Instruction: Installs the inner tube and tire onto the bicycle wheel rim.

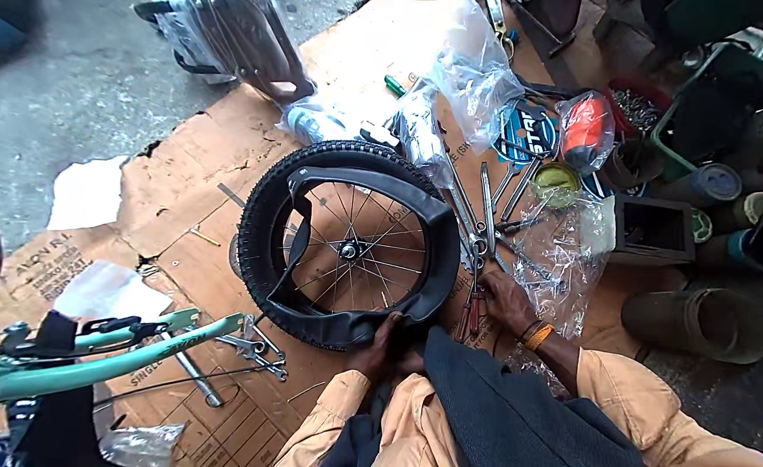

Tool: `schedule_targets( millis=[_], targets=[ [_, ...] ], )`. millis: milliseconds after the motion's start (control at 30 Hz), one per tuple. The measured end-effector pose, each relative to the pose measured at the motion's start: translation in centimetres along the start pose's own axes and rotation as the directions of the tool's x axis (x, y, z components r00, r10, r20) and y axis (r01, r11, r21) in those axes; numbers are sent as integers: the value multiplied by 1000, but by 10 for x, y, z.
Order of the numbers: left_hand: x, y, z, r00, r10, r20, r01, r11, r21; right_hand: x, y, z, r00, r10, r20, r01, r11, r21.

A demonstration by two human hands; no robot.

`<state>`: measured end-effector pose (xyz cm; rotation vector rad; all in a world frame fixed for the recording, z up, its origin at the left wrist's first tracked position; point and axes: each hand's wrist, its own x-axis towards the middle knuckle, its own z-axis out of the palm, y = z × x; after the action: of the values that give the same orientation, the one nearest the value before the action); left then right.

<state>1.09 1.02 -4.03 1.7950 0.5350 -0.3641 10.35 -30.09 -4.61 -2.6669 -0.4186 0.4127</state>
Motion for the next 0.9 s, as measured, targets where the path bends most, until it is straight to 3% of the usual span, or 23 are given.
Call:
schedule_targets(
  millis=[267, 400, 467, 567, 700, 833, 900],
  targets=[
    [-3, -1, -10, 995, -61, 74, 58, 998, 40, 4, 9, -9, 999, 20, 41, -22, 999, 32],
    [-8, 4, -11, 998, -34, 62, 37, 998, -57, -1, 12, -18, 999, 34, -13, -33, 997, 68],
    [-10, 8, -14, 1000, 16, 27, -12, 989, -146, -2, -6, -22, 990, -54, -127, 66, 993, 96],
    [-9, -3, -21, 994, 105, 33, -92, 959, -267, 4, -56, -25, 919, -296, -260, 346, 922, 174],
    [-5, -6, -27, 993, 115, -32, -119, 964, -237, 17, -111, -14, 834, -516, -194, 550, 802, 232],
    [-8, 8, -37, 995, 5, -99, -19, 989, -144, 18, -126, -10, 711, -652, -263, 700, 691, 180],
    [-9, 9, -39, 993, -1, -116, -20, 984, -179, 17, -124, -8, 674, -708, -211, 738, 660, 143]
  ],
)
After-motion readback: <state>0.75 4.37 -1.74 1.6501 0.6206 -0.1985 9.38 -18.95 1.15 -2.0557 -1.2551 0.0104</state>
